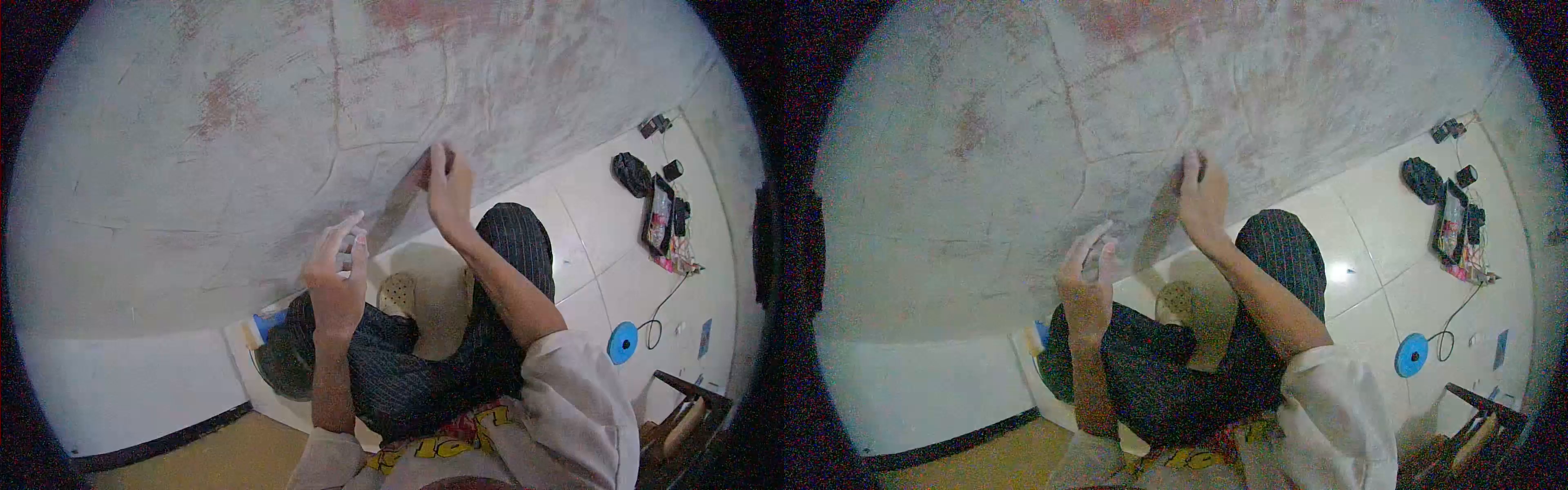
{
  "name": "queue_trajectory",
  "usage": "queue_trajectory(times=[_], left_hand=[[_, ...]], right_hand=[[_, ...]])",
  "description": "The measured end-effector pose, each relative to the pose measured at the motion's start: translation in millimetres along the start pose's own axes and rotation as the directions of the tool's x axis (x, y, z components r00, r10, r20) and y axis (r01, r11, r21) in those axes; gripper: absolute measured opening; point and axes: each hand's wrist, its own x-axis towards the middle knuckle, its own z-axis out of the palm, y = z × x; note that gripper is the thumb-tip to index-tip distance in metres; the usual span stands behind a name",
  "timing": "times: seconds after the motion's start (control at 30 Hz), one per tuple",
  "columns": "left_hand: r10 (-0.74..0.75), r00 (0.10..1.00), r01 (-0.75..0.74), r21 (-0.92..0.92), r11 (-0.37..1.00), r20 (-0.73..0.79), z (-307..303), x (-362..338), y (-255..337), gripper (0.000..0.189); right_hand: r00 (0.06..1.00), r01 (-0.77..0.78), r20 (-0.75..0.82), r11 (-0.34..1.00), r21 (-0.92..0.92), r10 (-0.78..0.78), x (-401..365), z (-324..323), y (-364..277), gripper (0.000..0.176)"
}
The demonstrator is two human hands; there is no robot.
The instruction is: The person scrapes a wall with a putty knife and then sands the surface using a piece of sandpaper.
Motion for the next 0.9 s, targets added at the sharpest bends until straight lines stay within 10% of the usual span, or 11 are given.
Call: queue_trajectory(times=[0.13, 0.23, 0.27, 0.37, 0.5, 0.53, 0.9], left_hand=[[0.05, 0.999, -0.05, 0.071, 0.996, 0.008, 0.1, -3.7, -9.5, 0.024], [0.03, 0.999, -0.03, 0.012, 0.999, -0.012, 3.2, -1.9, -6.8, 0.023], [0.025, 1.0, -0.025, 0.014, 1.0, -0.007, 3.6, -3.0, -6.6, 0.023], [0.028, 1.0, -0.028, 0.02, 0.999, 0.002, 1.6, -1.6, -5.2, 0.023], [0.026, 1.0, -0.026, 0.002, 1.0, -0.001, 1.7, -3.0, -6.7, 0.024], [0.068, 0.998, -0.068, 0.07, 0.995, -0.006, 0.4, -3.6, -6.4, 0.024], [-0.073, 0.997, 0.074, -0.039, 0.996, 0.028, 0.5, -3.5, -2.5, 0.025]], right_hand=[[0.985, -0.003, -0.171, 0.995, 0.102, 0.02, 11.0, -10.4, -9.6, 0.037], [0.98, -0.19, 0.094, 0.965, 0.183, 0.175, 4.0, -11.4, -7.9, 0.039], [0.98, -0.067, -0.191, 0.997, -0.029, 0.06, 9.2, -9.8, -7.9, 0.039], [0.992, -0.06, 0.12, 0.995, 0.075, 0.051, 4.8, -3.0, 22.1, 0.04], [0.98, -0.201, 0.035, 0.955, 0.22, 0.198, 21.9, -13.6, 9.6, 0.038], [0.996, -0.022, -0.08, 0.997, 0.072, 0.028, 11.4, -5.0, 15.0, 0.039], [0.989, -0.148, 0.022, 0.985, 0.093, 0.146, 9.6, -11.3, 7.4, 0.042]])
